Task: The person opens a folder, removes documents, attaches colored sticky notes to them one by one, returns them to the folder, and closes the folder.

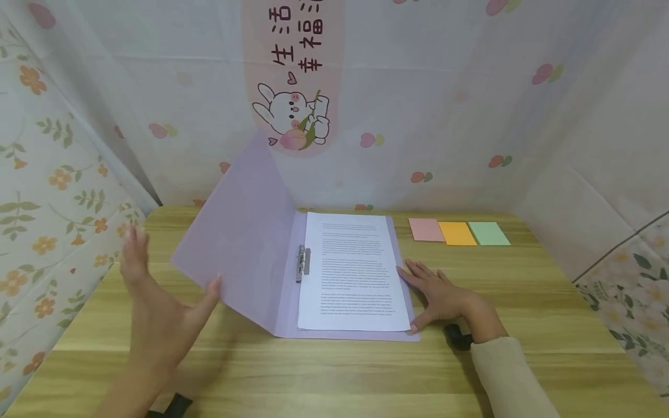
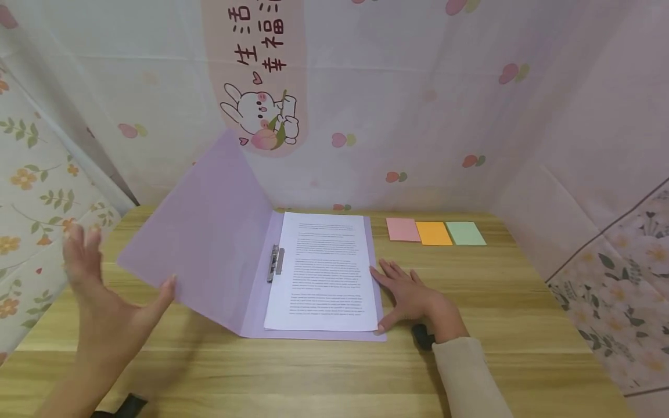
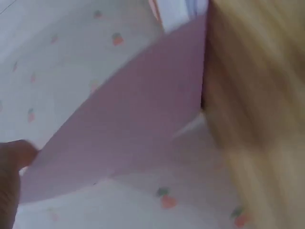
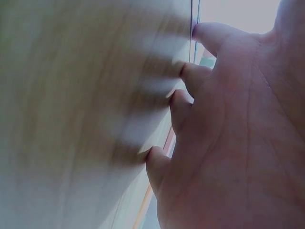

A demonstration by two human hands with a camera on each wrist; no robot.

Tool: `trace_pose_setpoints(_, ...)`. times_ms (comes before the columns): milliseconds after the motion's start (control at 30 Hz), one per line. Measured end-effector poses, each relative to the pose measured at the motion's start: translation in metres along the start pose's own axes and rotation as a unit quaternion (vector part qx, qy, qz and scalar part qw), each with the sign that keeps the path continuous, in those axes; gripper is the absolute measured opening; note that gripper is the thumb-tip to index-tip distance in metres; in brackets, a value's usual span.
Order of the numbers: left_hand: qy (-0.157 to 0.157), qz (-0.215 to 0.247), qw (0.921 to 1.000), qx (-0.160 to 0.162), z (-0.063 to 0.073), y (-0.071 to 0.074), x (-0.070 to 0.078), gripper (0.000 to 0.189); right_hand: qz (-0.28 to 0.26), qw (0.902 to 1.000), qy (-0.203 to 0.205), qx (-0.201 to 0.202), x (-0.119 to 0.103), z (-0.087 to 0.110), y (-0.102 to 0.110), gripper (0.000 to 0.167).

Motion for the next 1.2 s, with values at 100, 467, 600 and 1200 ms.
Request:
trace_pose_setpoints(100,-0.155,-0.161,0.9744,0.025,-0.007,0.005,0.030,0.062,0.000,1.0000,0.003,0.001,0.000,0.000,0.000,0.129)
trace_pose_setpoints(467,-0.076,-0.345,0.9034,-0.244,-0.006,-0.015,-0.009,0.081,-0.001,1.0000,0.005,0.001,0.002,0.002,-0.002,0.128)
trace_pose_setpoints(600,0.020,-0.358,0.8823,-0.305,0.011,-0.013,-0.046,0.072,0.003,1.0000,0.007,0.004,0.001,0.001,0.000,0.128)
trace_pose_setpoints(1200,0.199,-0.246,0.8065,-0.500,0.080,-0.042,-0.153,0.088,0.005,1.0000,-0.004,0.001,0.002,-0.001,-0.002,0.130)
Point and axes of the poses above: each hand's wrist, its own z-axis away from the middle knuckle, its own y-axis out of the back of the hand, x = y × z, the point moved 10 cm from there along -z, towards the middle knuckle
